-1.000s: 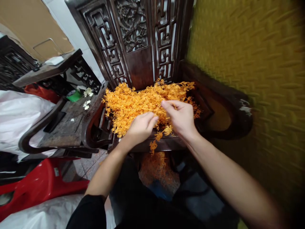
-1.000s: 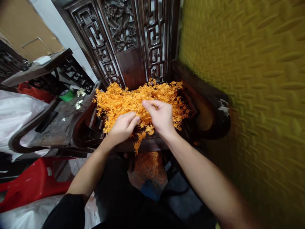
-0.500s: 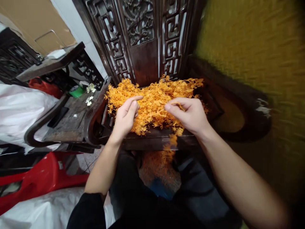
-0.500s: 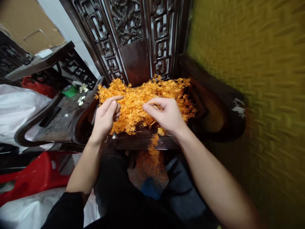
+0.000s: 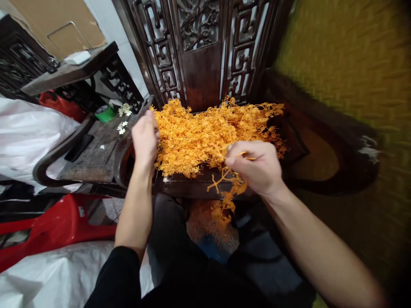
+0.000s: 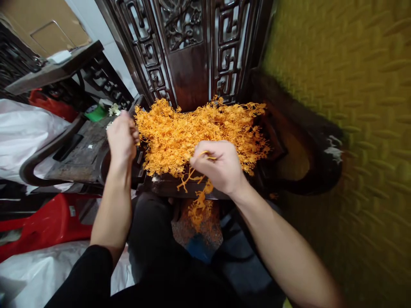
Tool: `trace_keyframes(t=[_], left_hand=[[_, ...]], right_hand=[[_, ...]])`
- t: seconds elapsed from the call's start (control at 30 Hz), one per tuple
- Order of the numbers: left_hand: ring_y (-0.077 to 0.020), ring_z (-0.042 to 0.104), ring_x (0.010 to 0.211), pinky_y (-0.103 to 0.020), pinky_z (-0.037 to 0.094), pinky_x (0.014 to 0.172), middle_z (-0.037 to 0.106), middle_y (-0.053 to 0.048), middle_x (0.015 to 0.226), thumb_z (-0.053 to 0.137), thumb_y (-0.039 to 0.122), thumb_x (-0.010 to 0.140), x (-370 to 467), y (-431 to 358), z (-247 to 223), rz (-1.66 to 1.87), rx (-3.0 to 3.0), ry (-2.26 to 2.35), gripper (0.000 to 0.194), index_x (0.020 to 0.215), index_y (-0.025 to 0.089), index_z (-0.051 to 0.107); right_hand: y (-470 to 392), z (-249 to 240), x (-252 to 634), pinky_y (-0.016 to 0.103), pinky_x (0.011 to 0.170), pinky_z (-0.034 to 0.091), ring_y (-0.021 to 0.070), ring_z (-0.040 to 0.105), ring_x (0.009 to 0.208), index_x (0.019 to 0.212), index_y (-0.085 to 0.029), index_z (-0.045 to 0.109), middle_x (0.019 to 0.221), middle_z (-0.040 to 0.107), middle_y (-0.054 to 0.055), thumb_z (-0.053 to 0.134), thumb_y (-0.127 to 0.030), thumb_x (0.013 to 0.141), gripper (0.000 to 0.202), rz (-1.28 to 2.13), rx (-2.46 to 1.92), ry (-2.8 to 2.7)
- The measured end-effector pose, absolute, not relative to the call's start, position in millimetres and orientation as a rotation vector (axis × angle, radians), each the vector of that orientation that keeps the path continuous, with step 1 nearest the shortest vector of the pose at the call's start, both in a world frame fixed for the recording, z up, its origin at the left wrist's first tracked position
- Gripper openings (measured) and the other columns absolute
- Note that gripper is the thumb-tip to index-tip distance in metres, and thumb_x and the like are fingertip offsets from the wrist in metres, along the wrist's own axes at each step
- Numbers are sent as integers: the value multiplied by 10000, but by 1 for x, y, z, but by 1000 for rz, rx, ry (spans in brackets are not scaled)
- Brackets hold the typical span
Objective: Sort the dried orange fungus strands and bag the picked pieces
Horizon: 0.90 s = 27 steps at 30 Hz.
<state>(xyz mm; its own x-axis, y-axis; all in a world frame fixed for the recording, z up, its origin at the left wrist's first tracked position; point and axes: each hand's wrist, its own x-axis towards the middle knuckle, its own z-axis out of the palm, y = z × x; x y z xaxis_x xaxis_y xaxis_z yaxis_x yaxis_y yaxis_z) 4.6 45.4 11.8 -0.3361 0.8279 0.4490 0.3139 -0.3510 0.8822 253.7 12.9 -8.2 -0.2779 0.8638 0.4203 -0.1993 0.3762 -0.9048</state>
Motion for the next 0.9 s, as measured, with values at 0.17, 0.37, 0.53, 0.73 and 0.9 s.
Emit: trace_keyframes(t=[0.17,0.37,0.53,0.73,0.9], left_hand=[[-48,313,428,-246,199,418,599,33,701,657,520,928,7,48,-8,1519,1286,1248,340,860,201,559],[-99,465,549,-241,370,546,556,28,650,664,453,938,57,23,-19,988,1898,1309,291,1006,180,738],[-110,456,568,-256,410,607,509,65,634,803,478,822,88,0,-16,992,2342,1083,671,1384,167,610],[-100,500,610,-239,409,609,573,20,681,689,309,944,99,-1,-16,1118,2509,933,241,1133,176,758],[-87,476,557,-233,391,549,592,5,639,696,368,915,91,3,-8,1264,2009,1142,225,844,168,770]], right_hand=[[31,-6,258,236,395,203,62,310,412,782,-208,630,537,412,-71,767,-450,849,286,1355,-804,-955],[54,-10,261,194,343,245,45,238,378,836,-230,532,543,352,-116,745,-551,854,385,1555,-768,-522],[52,-17,253,177,343,249,35,258,383,859,-235,531,549,363,-120,750,-584,835,412,1561,-764,-404],[43,-31,232,199,378,275,47,323,416,924,-224,586,576,368,-111,788,-621,765,473,1494,-793,-447],[37,-36,224,209,440,390,62,450,480,922,-216,622,665,514,-71,773,-517,800,358,1438,-777,-499]])
